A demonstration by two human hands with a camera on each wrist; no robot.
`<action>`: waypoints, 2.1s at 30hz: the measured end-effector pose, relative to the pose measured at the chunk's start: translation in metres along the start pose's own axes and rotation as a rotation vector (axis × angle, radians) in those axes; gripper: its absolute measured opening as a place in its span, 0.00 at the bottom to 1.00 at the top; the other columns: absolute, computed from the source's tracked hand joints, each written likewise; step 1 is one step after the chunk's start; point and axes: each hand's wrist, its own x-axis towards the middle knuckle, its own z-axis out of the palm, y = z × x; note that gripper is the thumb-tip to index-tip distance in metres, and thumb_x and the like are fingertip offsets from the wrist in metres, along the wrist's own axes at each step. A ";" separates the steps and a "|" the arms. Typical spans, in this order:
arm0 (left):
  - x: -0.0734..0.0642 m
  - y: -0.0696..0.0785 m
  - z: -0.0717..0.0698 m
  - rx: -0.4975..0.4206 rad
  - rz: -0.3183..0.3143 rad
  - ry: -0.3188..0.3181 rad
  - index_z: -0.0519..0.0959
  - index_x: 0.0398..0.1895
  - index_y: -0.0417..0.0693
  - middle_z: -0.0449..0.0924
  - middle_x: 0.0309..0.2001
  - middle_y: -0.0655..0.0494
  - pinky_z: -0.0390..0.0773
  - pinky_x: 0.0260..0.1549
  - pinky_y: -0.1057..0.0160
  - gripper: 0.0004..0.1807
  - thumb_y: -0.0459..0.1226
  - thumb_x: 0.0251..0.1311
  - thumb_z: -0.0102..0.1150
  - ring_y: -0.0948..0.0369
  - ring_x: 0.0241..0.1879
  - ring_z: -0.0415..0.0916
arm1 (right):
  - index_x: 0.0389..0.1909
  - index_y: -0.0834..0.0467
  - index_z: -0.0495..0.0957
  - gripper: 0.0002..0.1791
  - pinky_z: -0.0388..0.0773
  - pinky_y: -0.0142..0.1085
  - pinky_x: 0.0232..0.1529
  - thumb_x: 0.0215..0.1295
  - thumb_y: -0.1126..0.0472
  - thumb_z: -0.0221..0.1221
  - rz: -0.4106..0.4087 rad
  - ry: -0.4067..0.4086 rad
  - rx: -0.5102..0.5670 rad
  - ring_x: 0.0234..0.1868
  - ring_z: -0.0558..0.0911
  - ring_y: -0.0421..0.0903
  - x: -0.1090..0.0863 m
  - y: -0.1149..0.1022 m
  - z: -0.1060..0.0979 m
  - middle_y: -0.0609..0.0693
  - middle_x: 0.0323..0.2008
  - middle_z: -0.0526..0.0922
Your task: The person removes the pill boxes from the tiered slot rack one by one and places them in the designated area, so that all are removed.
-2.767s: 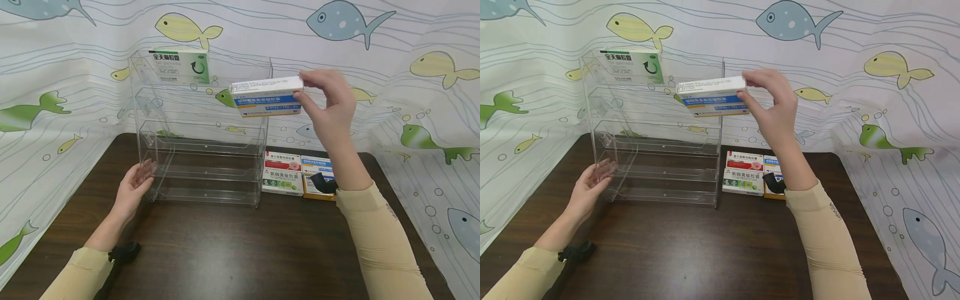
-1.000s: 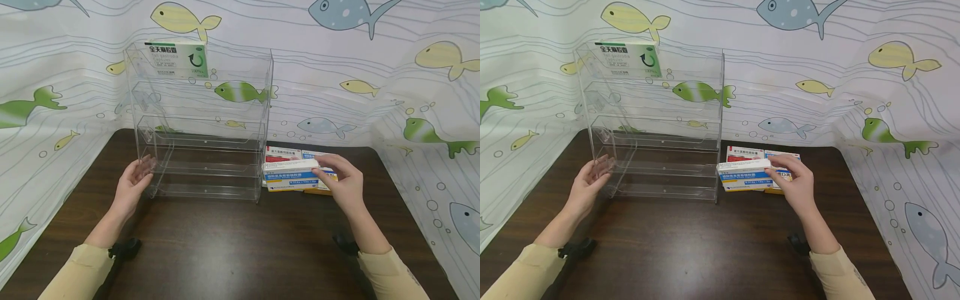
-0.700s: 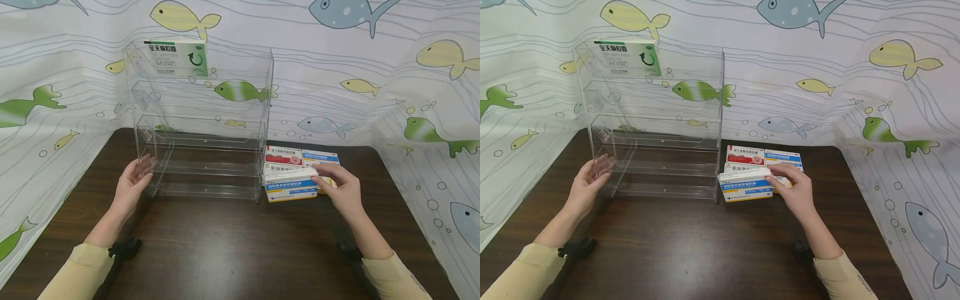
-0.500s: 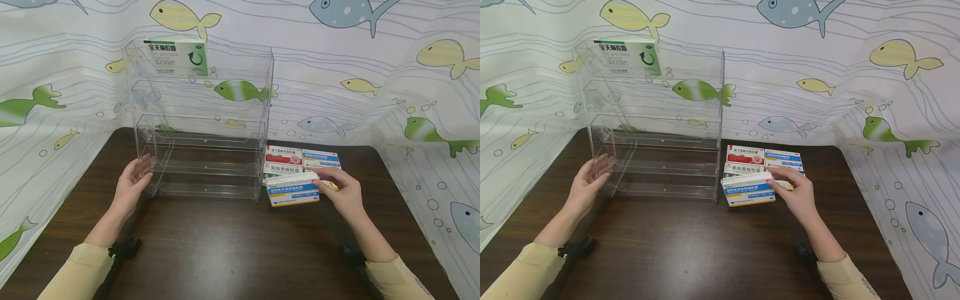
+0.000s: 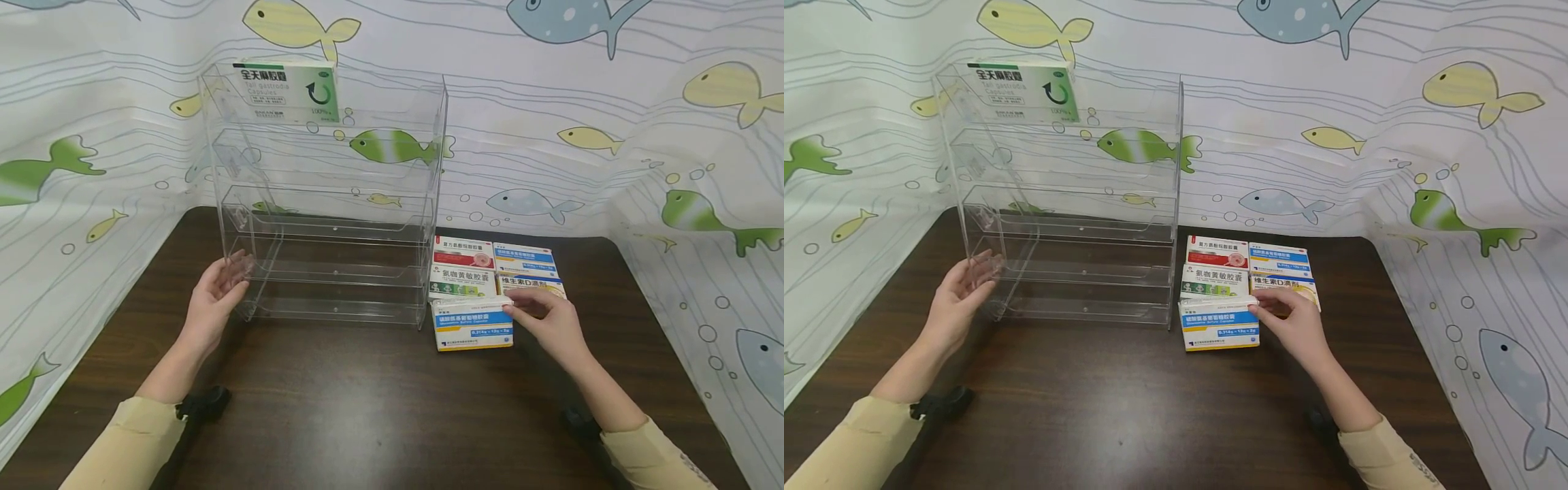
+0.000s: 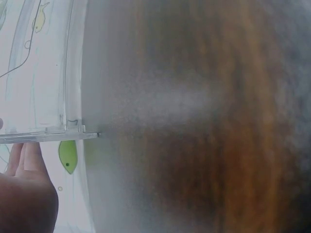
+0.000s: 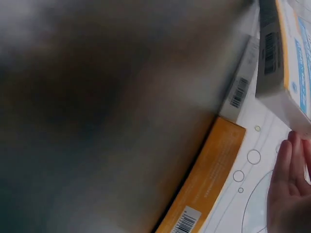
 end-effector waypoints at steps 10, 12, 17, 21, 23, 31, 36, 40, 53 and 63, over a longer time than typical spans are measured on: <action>0.001 0.003 0.001 -0.007 -0.010 0.006 0.72 0.57 0.48 0.76 0.65 0.74 0.75 0.59 0.83 0.19 0.18 0.74 0.48 0.77 0.63 0.76 | 0.53 0.66 0.87 0.18 0.81 0.18 0.41 0.66 0.61 0.74 0.112 -0.118 -0.064 0.41 0.90 0.54 0.003 0.005 0.005 0.64 0.48 0.91; 0.001 0.003 0.001 0.000 -0.013 0.003 0.72 0.59 0.49 0.76 0.65 0.74 0.75 0.59 0.84 0.20 0.19 0.74 0.48 0.77 0.63 0.76 | 0.52 0.66 0.87 0.18 0.81 0.19 0.40 0.66 0.60 0.74 0.127 -0.137 -0.070 0.41 0.90 0.53 0.003 0.006 0.006 0.64 0.48 0.91; 0.000 0.002 0.001 -0.008 -0.007 0.006 0.73 0.60 0.48 0.76 0.66 0.69 0.75 0.59 0.83 0.20 0.19 0.74 0.48 0.76 0.63 0.76 | 0.52 0.66 0.87 0.19 0.82 0.20 0.40 0.66 0.59 0.74 0.153 -0.183 -0.072 0.41 0.91 0.53 0.003 0.007 0.006 0.64 0.47 0.91; 0.000 0.001 0.001 -0.010 -0.009 0.010 0.72 0.60 0.48 0.76 0.67 0.69 0.75 0.59 0.83 0.20 0.19 0.74 0.49 0.76 0.63 0.76 | 0.52 0.66 0.87 0.18 0.83 0.20 0.39 0.66 0.59 0.74 0.152 -0.195 -0.079 0.42 0.92 0.53 0.003 0.010 0.008 0.63 0.46 0.91; 0.000 0.001 0.001 -0.005 -0.016 0.009 0.72 0.60 0.48 0.76 0.66 0.70 0.75 0.60 0.83 0.20 0.19 0.75 0.49 0.76 0.64 0.75 | 0.52 0.66 0.88 0.18 0.83 0.20 0.39 0.66 0.59 0.74 0.150 -0.195 -0.083 0.41 0.92 0.53 0.003 0.011 0.009 0.63 0.45 0.92; -0.001 0.001 0.001 0.021 -0.037 0.010 0.72 0.61 0.49 0.75 0.65 0.72 0.72 0.60 0.83 0.19 0.21 0.75 0.50 0.77 0.64 0.74 | 0.50 0.65 0.89 0.18 0.81 0.22 0.36 0.66 0.56 0.74 0.171 -0.181 -0.135 0.38 0.90 0.49 0.003 0.012 0.012 0.61 0.43 0.92; -0.001 0.001 0.001 0.027 -0.032 0.011 0.72 0.62 0.48 0.75 0.65 0.72 0.72 0.60 0.83 0.20 0.21 0.75 0.51 0.78 0.63 0.74 | 0.49 0.65 0.89 0.18 0.80 0.24 0.34 0.66 0.56 0.74 0.160 -0.179 -0.166 0.38 0.89 0.48 0.004 0.013 0.014 0.61 0.42 0.92; -0.001 0.001 0.001 0.035 -0.035 0.011 0.72 0.63 0.49 0.75 0.66 0.71 0.73 0.60 0.84 0.20 0.21 0.75 0.51 0.78 0.64 0.74 | 0.50 0.66 0.89 0.18 0.81 0.22 0.36 0.65 0.59 0.74 0.132 -0.191 -0.158 0.39 0.91 0.51 0.004 0.013 0.015 0.61 0.43 0.93; 0.000 0.001 0.002 0.040 -0.029 0.010 0.73 0.60 0.49 0.75 0.65 0.76 0.73 0.60 0.83 0.19 0.21 0.75 0.50 0.77 0.63 0.75 | 0.55 0.60 0.86 0.24 0.88 0.54 0.55 0.57 0.63 0.79 -0.085 -0.180 -0.216 0.52 0.90 0.56 -0.011 0.002 0.013 0.57 0.53 0.90; 0.001 0.001 0.002 0.055 -0.038 0.016 0.73 0.59 0.51 0.75 0.65 0.77 0.73 0.59 0.84 0.19 0.21 0.75 0.50 0.78 0.63 0.74 | 0.60 0.52 0.84 0.34 0.84 0.56 0.63 0.50 0.59 0.84 -0.265 -0.284 -0.265 0.62 0.83 0.52 -0.018 0.000 0.021 0.50 0.60 0.87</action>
